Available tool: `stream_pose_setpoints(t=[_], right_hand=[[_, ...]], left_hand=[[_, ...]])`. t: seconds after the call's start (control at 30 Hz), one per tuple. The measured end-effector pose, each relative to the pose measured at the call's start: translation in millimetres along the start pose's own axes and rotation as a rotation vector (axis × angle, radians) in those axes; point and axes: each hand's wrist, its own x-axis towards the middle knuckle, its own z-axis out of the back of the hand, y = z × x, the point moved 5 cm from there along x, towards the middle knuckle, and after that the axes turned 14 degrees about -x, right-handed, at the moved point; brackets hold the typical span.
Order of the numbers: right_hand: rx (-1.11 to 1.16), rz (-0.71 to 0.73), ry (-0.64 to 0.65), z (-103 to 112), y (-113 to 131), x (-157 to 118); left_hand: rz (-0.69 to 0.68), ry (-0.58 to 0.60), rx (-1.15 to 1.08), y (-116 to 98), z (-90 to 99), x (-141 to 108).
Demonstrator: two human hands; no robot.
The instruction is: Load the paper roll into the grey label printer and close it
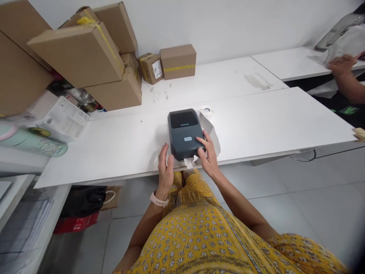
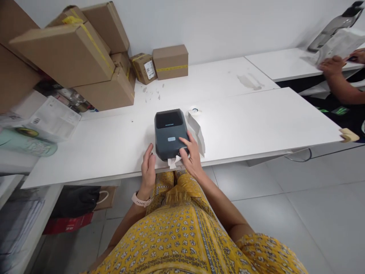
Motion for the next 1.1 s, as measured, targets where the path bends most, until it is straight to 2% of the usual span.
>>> stream_pose_setpoints(t=[0.1,0.17,0.27,0.37,0.43,0.57,0.63,0.73,0.8,0.87,0.9,0.93,1.03,1.1], right_hand=[[0.137,-0.155,-0.007,-1,-13,-16],[0.148,-0.157,0.015,2,-13,-12],[0.119,-0.075,-0.001,11,-6,15],[0.058,0.011,-0.038,16,7,56],[-0.002,0.05,-0.061,14,14,86],[-0.129,0.123,-0.09,3,22,145],[-0.2,0.169,-0.081,0,20,173],[-0.318,0.254,-0.096,5,16,206],[-0.346,0.29,-0.157,14,14,217],[-0.318,0.297,-0.182,19,14,217],[-0.304,0.309,-0.133,17,15,213],[-0.306,0.338,-0.031,11,17,206],[-0.45,0.484,0.434,-28,20,175],[-0.603,0.545,0.651,-52,15,156]], left_hand=[[0.002,0.059,-0.035,-4,-12.1,5],[-0.03,0.043,-0.065,-12,-13.6,12],[-0.128,0.039,-0.137,-29,-14.0,32],[-0.204,0.039,-0.162,-38,-16.8,65],[-0.183,0.008,-0.094,-31,-20.4,89],[0.002,0.018,0.056,6,-34.1,120],[0.049,0.039,0.107,19,-40.0,123],[0.062,0.039,0.149,25,-42.6,121],[0.082,0.028,0.196,23,-41.1,120],[0.103,0.021,0.248,20,-39.6,122],[0.105,0.018,0.265,19,-39.3,124],[0.101,0.017,0.274,19,-39.2,126],[0.074,0.015,0.275,18,-39.9,128],[0.063,0.021,0.263,19,-40.0,128]])
